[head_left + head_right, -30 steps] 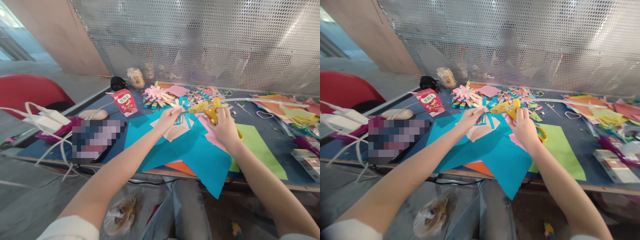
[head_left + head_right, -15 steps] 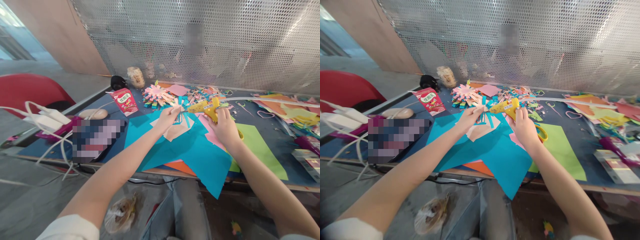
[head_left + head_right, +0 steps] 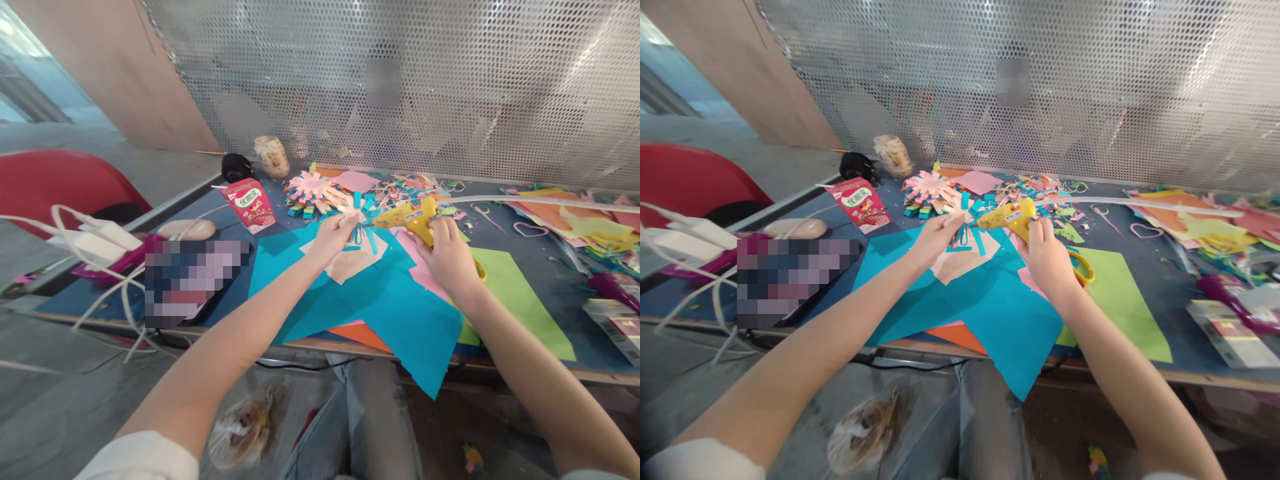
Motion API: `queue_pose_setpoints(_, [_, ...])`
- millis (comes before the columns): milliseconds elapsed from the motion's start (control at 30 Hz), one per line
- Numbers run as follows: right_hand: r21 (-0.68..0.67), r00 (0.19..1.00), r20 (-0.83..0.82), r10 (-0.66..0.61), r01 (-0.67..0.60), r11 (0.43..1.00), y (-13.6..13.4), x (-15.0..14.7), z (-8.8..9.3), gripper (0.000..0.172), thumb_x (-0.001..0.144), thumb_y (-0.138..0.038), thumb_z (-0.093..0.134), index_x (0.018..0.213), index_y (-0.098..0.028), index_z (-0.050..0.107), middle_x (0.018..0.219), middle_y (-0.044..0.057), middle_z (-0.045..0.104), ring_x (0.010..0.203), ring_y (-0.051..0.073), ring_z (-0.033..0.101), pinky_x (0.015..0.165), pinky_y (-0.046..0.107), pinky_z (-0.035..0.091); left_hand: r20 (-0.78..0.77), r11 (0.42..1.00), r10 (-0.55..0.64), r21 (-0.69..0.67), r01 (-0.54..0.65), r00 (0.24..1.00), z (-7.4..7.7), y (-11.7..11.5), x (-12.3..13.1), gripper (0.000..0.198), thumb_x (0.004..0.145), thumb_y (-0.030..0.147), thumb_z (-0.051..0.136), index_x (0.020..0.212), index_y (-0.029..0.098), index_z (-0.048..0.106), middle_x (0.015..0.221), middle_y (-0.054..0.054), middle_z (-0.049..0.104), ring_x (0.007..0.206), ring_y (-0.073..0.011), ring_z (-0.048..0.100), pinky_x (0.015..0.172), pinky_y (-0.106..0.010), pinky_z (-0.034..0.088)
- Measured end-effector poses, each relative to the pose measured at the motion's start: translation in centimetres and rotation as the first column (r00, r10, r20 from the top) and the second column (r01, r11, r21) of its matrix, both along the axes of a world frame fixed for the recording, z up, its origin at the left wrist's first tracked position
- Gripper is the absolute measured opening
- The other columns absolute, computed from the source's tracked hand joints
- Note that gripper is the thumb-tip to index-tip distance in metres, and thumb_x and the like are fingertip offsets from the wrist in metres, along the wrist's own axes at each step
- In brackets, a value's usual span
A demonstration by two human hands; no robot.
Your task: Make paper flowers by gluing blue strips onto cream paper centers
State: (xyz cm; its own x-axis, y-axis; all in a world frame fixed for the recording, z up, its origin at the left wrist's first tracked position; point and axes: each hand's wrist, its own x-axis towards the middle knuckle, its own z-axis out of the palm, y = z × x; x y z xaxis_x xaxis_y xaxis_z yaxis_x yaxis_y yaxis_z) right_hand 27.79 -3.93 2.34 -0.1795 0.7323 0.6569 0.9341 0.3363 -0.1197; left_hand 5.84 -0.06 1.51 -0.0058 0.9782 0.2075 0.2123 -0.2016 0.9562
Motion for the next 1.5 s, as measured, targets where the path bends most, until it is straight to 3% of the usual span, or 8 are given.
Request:
queue_pose_setpoints(333, [-0.005,0.999,-0.038,-0.009,0.009,1.0,0.0,-0.1,0.1,0.039,0.087,-0.054,0.038,0.09,-0.017,0.048,0.09,0.011,0.054,0.069,0.019,0.058,0.047,0.028,0.039,0.083,1.0,0.009,0.014,-0.011,0.996,-0.6,0.8,-0.4,0.043,0.082,0.043,0.054,0.052,0.019,0.036,0.047,0.005,0.034,0.043,-0.0066,0.036,0.043,-0.02,0.031])
queue_pose_setpoints(533, [0.017,0.976,-0.214,-0.041,0.045,0.999,0.7,0.6,0.1,0.031,0.075,-0.049,0.055,0.084,-0.021,0.045,0.083,0.007,0.056,0.075,0.022,0.055,0.06,0.034,0.043,0.246,0.995,0.051,-0.101,-0.027,0.968,-0.5,1.0,-0.4,0.031,0.072,0.045,0.065,0.064,0.017,0.055,0.052,0.005,0.043,0.046,-0.0067,0.042,0.041,-0.019,0.035])
queue_pose_setpoints(800, [-0.34,0.953,-0.155,-0.259,0.195,0.92,2.6,2.1,-0.8,0.033,0.075,-0.045,0.055,0.089,-0.015,0.05,0.088,0.013,0.061,0.079,0.025,0.058,0.066,0.035,0.043,0.6,0.921,0.023,-0.323,0.217,0.8,0.9,0.4,0.1,0.02,0.066,0.029,0.071,0.08,0.018,0.062,0.055,0.005,0.052,0.044,-0.0066,0.046,0.042,-0.02,0.041])
queue_pose_setpoints(900, [-0.334,0.95,-0.07,-0.305,0.266,0.904,2.3,1.5,-0.9,0.045,0.074,-0.05,0.057,0.098,-0.012,0.051,0.096,0.019,0.061,0.088,0.031,0.058,0.071,0.041,0.044,0.608,0.917,0.02,-0.327,0.228,0.794,1.4,0.0,0.4,0.016,0.069,0.027,0.069,0.078,0.017,0.062,0.051,0.006,0.05,0.041,-0.0059,0.044,0.038,-0.018,0.035])
queue_pose_setpoints(1033, [-0.068,0.998,-0.04,-0.04,0.037,0.997,1.6,0.8,-0.5,0.045,0.074,-0.05,0.061,0.103,-0.017,0.054,0.11,0.018,0.058,0.106,0.032,0.052,0.085,0.047,0.041,0.575,0.927,0.057,-0.333,0.17,0.816,1.7,-0.7,0.7,0.015,0.069,0.027,0.071,0.073,0.016,0.061,0.051,0.006,0.05,0.043,-0.006,0.045,0.038,-0.018,0.034])
queue_pose_setpoints(1200, [-0.006,0.896,0.049,0.441,-0.441,0.898,0.6,-0.1,-0.3,0.019,0.081,-0.037,0.059,0.092,-0.022,0.059,0.102,0.007,0.066,0.101,0.022,0.058,0.09,0.039,0.039,0.487,0.938,-0.041,-0.282,0.202,0.873,1.3,-1.3,1.4,0.017,0.07,0.031,0.071,0.07,0.016,0.063,0.052,0.004,0.05,0.045,-0.006,0.043,0.04,-0.019,0.033])
queue_pose_setpoints(1300, [-0.018,0.861,0.007,0.508,-0.508,0.861,0.0,-0.7,-0.1,0.012,0.081,-0.032,0.06,0.074,-0.022,0.059,0.077,0.001,0.069,0.083,0.019,0.062,0.085,0.036,0.04,0.375,0.956,-0.114,-0.209,0.204,0.92,0.7,-1.4,1.6,0.024,0.075,0.034,0.066,0.061,0.017,0.057,0.048,0.005,0.043,0.043,-0.0061,0.039,0.042,-0.02,0.032])
queue_pose_setpoints(1500, [-0.075,0.834,-0.158,0.529,-0.544,0.836,-0.3,-0.8,0.4,0.038,0.08,-0.048,0.058,0.054,-0.021,0.055,0.055,-0.002,0.061,0.061,0.014,0.057,0.076,0.033,0.041,0.022,0.977,-0.21,0.052,0.208,0.978,0.0,-1.3,1.3,0.041,0.08,0.041,0.058,0.051,0.019,0.038,0.047,0.004,0.039,0.047,-0.0077,0.04,0.048,-0.023,0.031])
